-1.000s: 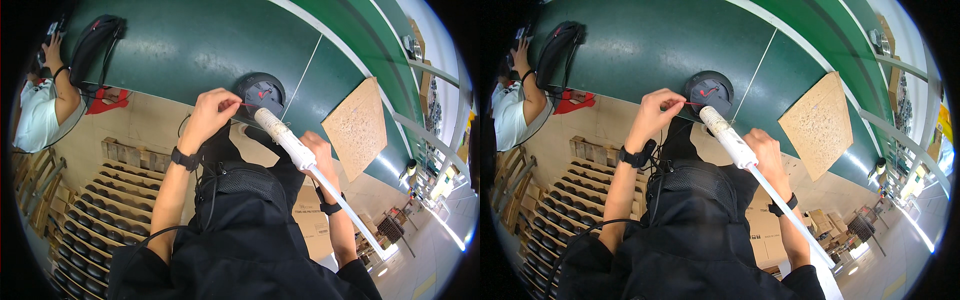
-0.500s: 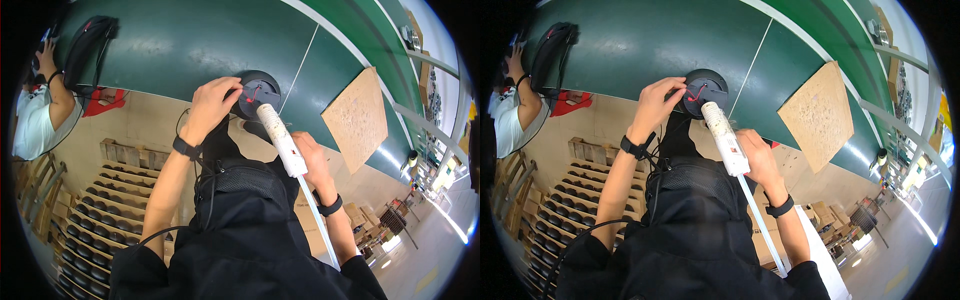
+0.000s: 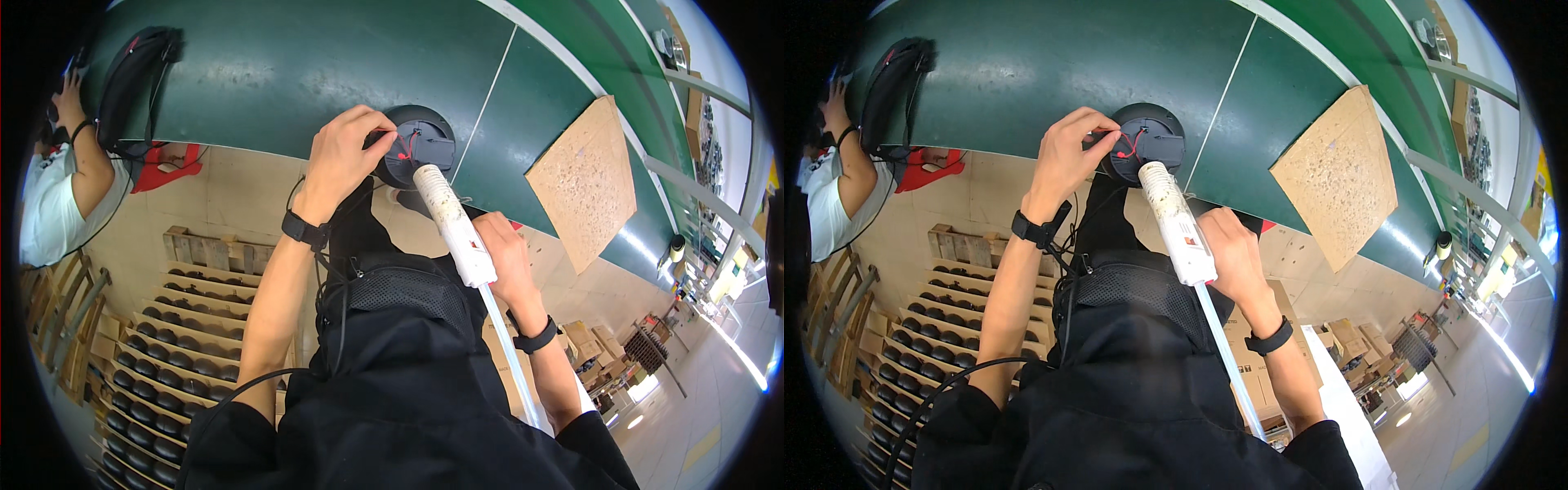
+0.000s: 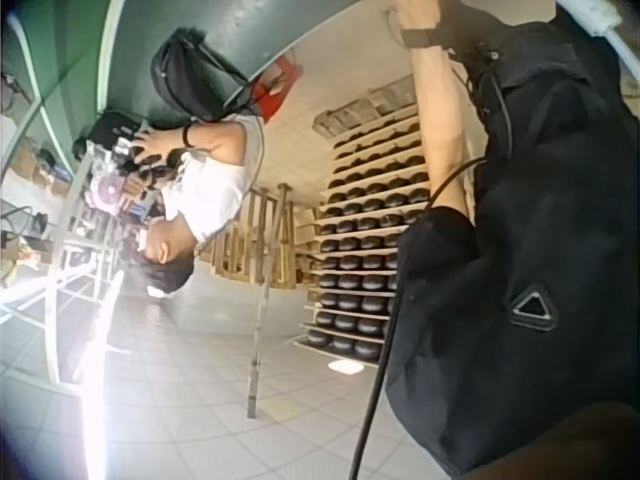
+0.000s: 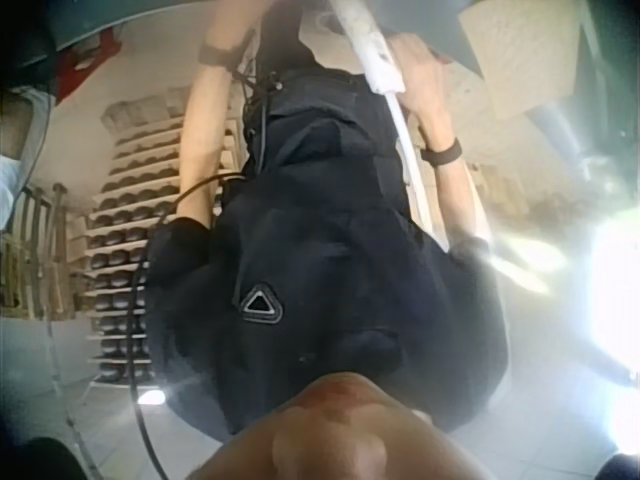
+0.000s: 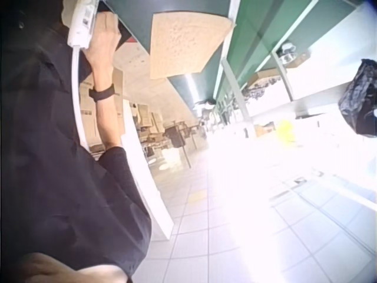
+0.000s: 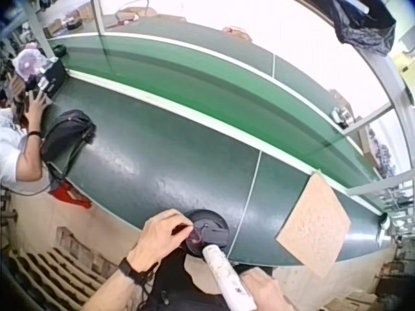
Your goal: Applying hot glue to wires and assembling a plastic housing unit in a factory setting.
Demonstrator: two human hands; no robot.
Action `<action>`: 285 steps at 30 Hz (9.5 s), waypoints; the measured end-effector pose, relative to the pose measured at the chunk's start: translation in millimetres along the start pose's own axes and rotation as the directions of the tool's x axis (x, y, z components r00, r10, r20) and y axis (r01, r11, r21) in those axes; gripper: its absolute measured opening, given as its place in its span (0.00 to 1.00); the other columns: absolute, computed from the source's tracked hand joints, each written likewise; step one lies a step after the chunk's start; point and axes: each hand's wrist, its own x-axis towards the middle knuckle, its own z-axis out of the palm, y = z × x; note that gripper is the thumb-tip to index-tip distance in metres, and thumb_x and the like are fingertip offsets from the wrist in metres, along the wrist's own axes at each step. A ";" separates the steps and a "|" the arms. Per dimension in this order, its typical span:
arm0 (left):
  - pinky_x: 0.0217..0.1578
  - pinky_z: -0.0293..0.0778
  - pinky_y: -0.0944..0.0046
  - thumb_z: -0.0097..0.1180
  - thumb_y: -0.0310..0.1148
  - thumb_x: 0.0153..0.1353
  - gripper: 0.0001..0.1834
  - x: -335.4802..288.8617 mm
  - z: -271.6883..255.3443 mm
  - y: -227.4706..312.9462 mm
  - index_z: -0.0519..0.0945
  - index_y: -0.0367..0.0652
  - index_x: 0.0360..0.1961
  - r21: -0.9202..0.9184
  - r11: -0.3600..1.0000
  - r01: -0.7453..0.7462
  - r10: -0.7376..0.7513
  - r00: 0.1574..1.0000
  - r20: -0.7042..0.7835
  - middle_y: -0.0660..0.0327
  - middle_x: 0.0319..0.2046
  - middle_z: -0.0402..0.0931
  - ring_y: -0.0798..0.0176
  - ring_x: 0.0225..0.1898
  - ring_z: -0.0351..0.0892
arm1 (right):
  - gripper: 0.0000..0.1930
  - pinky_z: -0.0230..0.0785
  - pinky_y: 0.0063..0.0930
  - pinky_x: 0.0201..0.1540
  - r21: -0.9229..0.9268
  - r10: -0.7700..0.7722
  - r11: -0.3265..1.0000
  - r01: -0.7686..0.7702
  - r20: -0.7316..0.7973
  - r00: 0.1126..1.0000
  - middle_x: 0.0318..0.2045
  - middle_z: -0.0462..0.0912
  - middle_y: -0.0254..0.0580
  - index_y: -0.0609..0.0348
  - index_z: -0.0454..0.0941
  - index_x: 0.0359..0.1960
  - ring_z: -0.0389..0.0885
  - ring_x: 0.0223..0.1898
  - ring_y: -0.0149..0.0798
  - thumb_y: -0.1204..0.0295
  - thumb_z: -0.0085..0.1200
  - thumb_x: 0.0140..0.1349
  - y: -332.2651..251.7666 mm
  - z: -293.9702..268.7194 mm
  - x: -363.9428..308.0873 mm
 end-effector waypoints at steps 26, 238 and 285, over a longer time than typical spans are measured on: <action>0.38 0.81 0.63 0.64 0.27 0.60 0.05 -1.1 1.3 1.5 0.85 0.39 0.37 -0.034 0.998 0.056 -0.056 0.998 0.010 0.60 0.36 0.83 0.59 0.37 0.84 | 0.10 0.69 0.41 0.32 -0.167 0.066 0.985 -0.051 0.086 0.994 0.23 0.74 0.45 0.62 0.77 0.28 0.77 0.28 0.49 0.71 0.64 0.48 -7.0 -9.6 0.3; 0.57 0.73 0.52 0.70 0.27 0.48 0.34 -67.6 -14.8 25.7 0.71 0.37 0.58 -0.127 0.991 -0.034 0.064 0.967 0.246 0.50 0.55 0.72 0.45 0.58 0.72 | 0.07 0.72 0.31 0.32 0.305 0.348 0.881 -0.362 0.102 0.932 0.27 0.80 0.51 0.67 0.79 0.35 0.80 0.25 0.44 0.77 0.62 0.57 -17.4 -11.8 0.4; 0.54 0.76 0.54 0.83 0.53 0.28 0.52 -681.7 -504.4 389.0 0.76 0.33 0.53 0.275 0.532 0.801 0.677 -0.208 -0.706 0.44 0.50 0.79 0.46 0.51 0.81 | 0.14 0.70 0.27 0.26 0.779 0.083 0.606 -0.159 0.136 0.987 0.32 0.79 0.39 0.58 0.76 0.48 0.76 0.27 0.35 0.65 0.57 0.64 33.7 -16.7 35.9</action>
